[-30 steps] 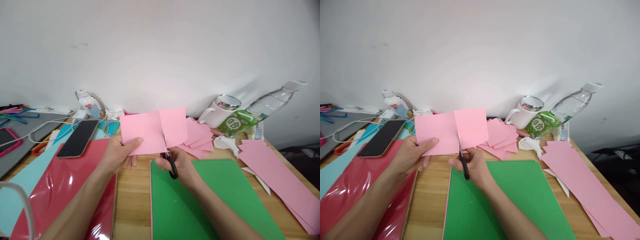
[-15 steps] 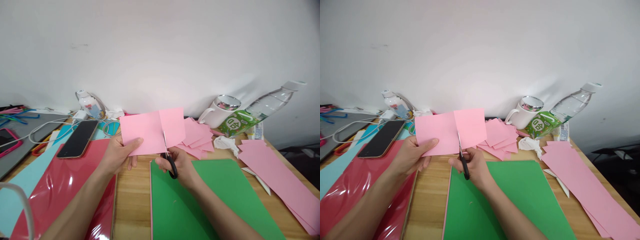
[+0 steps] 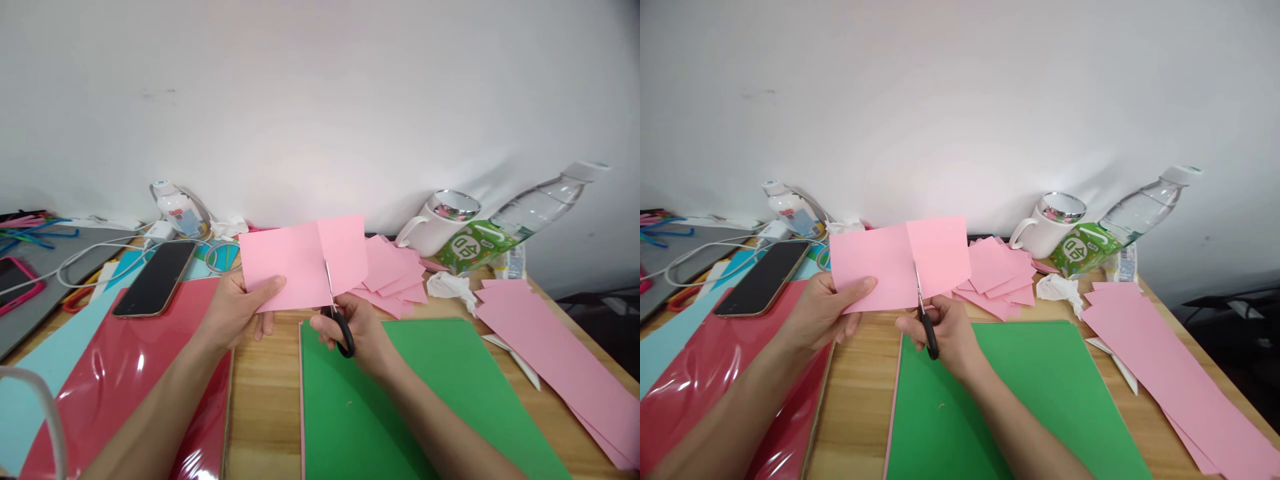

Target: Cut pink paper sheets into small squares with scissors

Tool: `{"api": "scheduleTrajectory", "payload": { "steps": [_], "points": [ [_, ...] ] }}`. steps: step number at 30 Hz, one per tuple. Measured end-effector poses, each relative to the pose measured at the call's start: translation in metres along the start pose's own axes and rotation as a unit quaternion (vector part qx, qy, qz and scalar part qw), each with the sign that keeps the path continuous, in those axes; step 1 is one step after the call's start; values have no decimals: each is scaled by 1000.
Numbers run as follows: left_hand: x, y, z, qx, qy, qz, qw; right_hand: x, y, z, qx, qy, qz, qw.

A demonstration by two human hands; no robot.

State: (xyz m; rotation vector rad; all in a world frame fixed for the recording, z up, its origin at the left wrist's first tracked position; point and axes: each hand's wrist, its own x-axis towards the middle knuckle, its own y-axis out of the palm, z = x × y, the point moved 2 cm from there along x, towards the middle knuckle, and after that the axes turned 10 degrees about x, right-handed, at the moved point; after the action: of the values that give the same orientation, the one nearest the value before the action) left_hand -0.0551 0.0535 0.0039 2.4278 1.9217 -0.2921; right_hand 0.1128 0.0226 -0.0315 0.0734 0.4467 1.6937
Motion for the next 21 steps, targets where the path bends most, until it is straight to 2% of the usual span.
{"api": "scheduleTrajectory", "payload": {
  "steps": [6, 14, 21],
  "points": [
    [1, -1, 3, -11, 11, 13, 1000, 0, -1, 0, -8, 12, 3, 1000],
    [-1, 4, -1, -3, 16, 39, 999, 1, -2, 0, 40, -22, 27, 999],
    [-1, 3, 0, 2, 18, 50, 999, 2, 0, 2, 40, -18, 11, 999]
  ]
}}
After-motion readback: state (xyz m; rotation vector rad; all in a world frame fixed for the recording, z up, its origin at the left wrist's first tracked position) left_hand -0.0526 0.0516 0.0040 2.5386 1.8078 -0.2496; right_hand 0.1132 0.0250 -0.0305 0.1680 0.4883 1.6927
